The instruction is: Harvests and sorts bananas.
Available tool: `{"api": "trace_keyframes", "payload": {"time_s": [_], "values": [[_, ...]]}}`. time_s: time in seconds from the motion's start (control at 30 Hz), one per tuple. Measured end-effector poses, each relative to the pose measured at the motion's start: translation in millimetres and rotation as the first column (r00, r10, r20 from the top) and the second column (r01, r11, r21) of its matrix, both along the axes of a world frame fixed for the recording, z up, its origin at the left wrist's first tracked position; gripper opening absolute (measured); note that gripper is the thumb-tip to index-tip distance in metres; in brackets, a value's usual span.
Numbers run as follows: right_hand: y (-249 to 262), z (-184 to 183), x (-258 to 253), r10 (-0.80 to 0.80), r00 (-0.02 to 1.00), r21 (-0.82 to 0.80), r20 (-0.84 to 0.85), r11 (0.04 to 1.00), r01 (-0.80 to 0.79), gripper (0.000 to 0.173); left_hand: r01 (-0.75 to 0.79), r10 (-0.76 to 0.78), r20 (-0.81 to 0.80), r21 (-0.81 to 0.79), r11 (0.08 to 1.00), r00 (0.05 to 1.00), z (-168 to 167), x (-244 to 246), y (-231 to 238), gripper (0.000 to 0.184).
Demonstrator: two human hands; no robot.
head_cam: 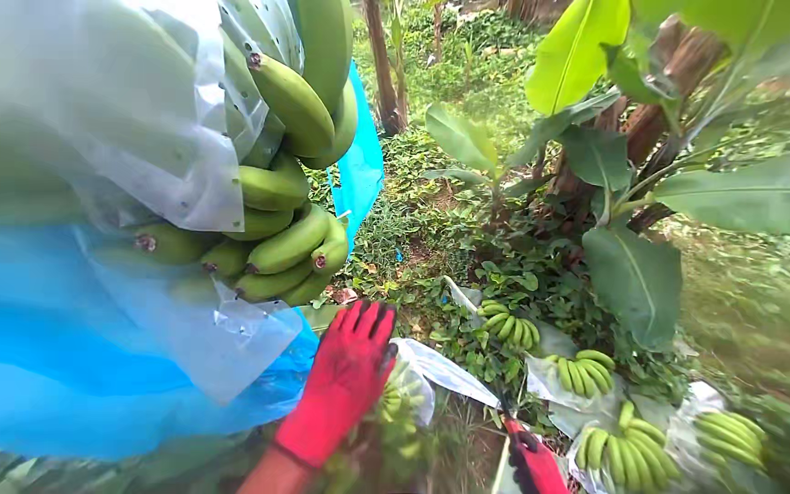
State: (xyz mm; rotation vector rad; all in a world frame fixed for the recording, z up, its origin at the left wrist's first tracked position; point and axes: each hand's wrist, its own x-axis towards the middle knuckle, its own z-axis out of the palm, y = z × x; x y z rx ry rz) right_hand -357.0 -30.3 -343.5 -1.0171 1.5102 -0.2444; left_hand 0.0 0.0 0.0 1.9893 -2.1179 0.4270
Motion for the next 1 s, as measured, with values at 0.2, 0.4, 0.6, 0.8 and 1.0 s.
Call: {"api": "trace_keyframes", "payload": {"time_s": [0.2,0.4,0.6,0.8,1.0], "values": [[-11.0,6.2,32.8,-0.127,0.99,0.028,0.068,0.992,0.125,0.036,0.009,-0.012,0.114,0.02,1.0,0.993,90.5,14.2,-75.4,0.06],[-46.5,-14.1,6.9,-0.233,0.971,0.13,0.054,0.966,0.224,0.037,-0.042,0.075,-0.202,0.161,0.986,0.976,-32.3,11.9,-67.0,0.061],[-98.8,-127.1,21.6,-0.07,0.997,0.25,0.036,0.967,0.059,0.038,-0.164,0.828,-0.53,0.814,0.558,0.184,-379.4,18.6,-40.9,0.04],[-119.4,-283.2,42.0,0.046,0.999,0.296,0.008,0.954,-0.047,0.037,-0.24,0.918,-0.361,0.917,0.318,-0.163,-702.9,36.6,-30.5,0.041],[-164.5,-391.1,121.4,0.625,0.78,0.282,-0.003,0.749,-0.599,0.047,-0.346,0.932,-0.146,0.938,0.024,-0.332,-882.7,93.1,-34.5,0.064]]}}
